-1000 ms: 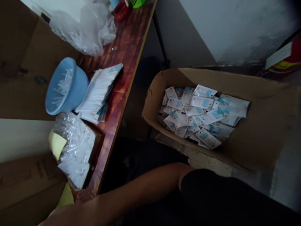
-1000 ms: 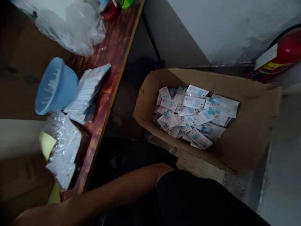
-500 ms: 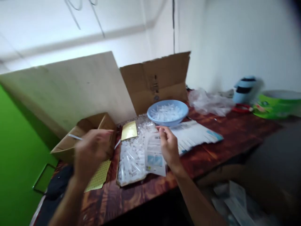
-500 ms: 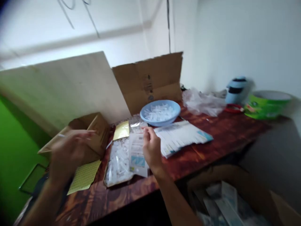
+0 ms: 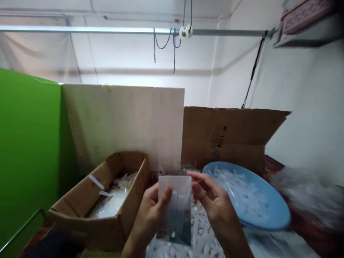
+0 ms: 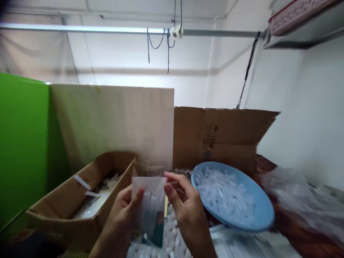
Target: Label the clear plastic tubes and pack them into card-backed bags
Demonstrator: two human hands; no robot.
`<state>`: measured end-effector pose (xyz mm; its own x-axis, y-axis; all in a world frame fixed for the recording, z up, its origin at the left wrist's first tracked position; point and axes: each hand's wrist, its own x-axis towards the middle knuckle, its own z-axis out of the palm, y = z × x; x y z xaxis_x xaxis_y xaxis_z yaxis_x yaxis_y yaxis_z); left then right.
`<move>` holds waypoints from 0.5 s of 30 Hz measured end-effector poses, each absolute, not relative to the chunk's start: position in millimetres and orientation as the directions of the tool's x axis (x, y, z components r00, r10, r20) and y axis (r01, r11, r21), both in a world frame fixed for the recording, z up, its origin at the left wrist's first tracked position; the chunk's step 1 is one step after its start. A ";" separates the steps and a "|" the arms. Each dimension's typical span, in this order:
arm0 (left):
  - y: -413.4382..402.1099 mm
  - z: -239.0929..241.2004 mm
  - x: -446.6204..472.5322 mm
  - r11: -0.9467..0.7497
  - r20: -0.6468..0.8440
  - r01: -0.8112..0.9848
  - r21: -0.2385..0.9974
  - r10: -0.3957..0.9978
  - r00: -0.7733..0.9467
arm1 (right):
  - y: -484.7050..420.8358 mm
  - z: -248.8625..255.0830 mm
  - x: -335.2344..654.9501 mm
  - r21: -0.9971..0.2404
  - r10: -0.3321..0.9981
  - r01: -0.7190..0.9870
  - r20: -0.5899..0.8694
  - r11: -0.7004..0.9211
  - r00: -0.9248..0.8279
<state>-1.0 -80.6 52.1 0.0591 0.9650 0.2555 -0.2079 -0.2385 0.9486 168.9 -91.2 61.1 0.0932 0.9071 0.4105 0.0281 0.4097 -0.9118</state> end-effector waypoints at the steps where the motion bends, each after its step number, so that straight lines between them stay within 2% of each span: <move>1: -73.7 49.7 -3.8 -0.188 0.213 -0.206 0.960 0.972 0.103 | -82.7 56.3 168.6 -0.917 0.914 0.038 0.399 0.397 0.067; 3: -58.6 44.0 -7.3 -0.139 0.169 -0.177 0.974 0.971 0.170 | -69.6 48.2 167.8 -0.916 0.916 0.088 0.396 0.390 0.060; 5: -42.6 36.1 -8.7 -0.143 0.165 -0.136 0.980 0.973 0.163 | -59.8 42.1 166.6 -0.896 0.895 0.171 0.430 0.409 0.115; 9: -18.7 16.4 -8.1 -0.279 0.279 0.010 0.960 0.959 -0.049 | -42.2 31.2 165.1 -0.869 0.869 0.292 0.461 0.400 0.182; 12: -13.9 7.1 -6.8 -0.362 0.397 0.217 0.907 0.906 -0.147 | -32.5 22.7 165.6 -0.924 0.900 0.249 0.352 0.290 0.258; 15: -18.4 6.6 -6.1 -0.306 0.365 0.297 0.904 0.916 -0.169 | -28.8 17.1 165.2 -0.967 0.919 0.153 0.242 0.203 0.310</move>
